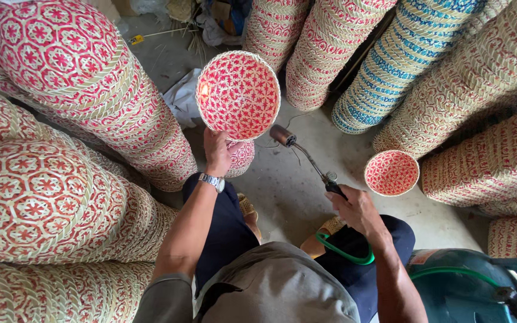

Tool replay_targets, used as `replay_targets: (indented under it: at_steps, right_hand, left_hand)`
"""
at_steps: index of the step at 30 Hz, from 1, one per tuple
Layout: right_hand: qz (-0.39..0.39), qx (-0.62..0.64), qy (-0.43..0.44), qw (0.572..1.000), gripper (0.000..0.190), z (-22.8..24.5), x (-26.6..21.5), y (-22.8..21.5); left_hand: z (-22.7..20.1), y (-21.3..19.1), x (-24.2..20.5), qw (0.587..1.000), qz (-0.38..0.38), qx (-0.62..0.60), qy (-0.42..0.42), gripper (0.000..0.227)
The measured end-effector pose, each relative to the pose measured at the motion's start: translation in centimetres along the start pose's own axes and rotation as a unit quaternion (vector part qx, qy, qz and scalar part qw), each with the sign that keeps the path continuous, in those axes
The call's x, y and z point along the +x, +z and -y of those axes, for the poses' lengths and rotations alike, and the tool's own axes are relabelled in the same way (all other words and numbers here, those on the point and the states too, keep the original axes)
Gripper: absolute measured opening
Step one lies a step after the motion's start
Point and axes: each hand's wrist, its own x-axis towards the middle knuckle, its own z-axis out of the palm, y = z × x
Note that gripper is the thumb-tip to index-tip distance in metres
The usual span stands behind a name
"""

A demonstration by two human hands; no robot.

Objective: The person uses a handheld blowtorch to apply heat to the surface of woven baskets. They rotate each basket to treat different areas, then place it back into a stack. The process is repeated for multiple baskets.

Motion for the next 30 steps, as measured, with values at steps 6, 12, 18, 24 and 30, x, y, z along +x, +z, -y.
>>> replay_targets:
  at_steps: [6, 12, 18, 24, 30]
  right_hand:
    - [-0.005, 0.029, 0.028, 0.999, 0.036, -0.2, 0.9, -1.0]
    - [0.004, 0.103, 0.019, 0.994, 0.036, 1.4, 1.7, -2.5]
    - [0.0, 0.104, 0.038, 0.994, 0.04, 1.8, 2.1, -3.0]
    - [-0.008, 0.081, 0.021, 0.996, 0.039, 1.9, 3.7, -3.4]
    - [-0.001, 0.04, 0.008, 0.999, 0.036, 1.7, 4.0, -2.4]
  left_hand:
    - [-1.7, -0.5, 0.0, 0.995, 0.072, 0.068, 0.002, 0.05]
    - [-2.6, -1.1, 0.0, 0.983, 0.09, 0.161, 0.024, 0.044]
    - [-2.9, -0.6, 0.5, 0.969, 0.079, 0.232, 0.032, 0.052]
    - [-2.2, -0.3, 0.8, 0.966, 0.124, 0.225, 0.015, 0.056]
    - [0.3, -1.6, 2.1, 0.92, 0.191, 0.32, 0.119, 0.042]
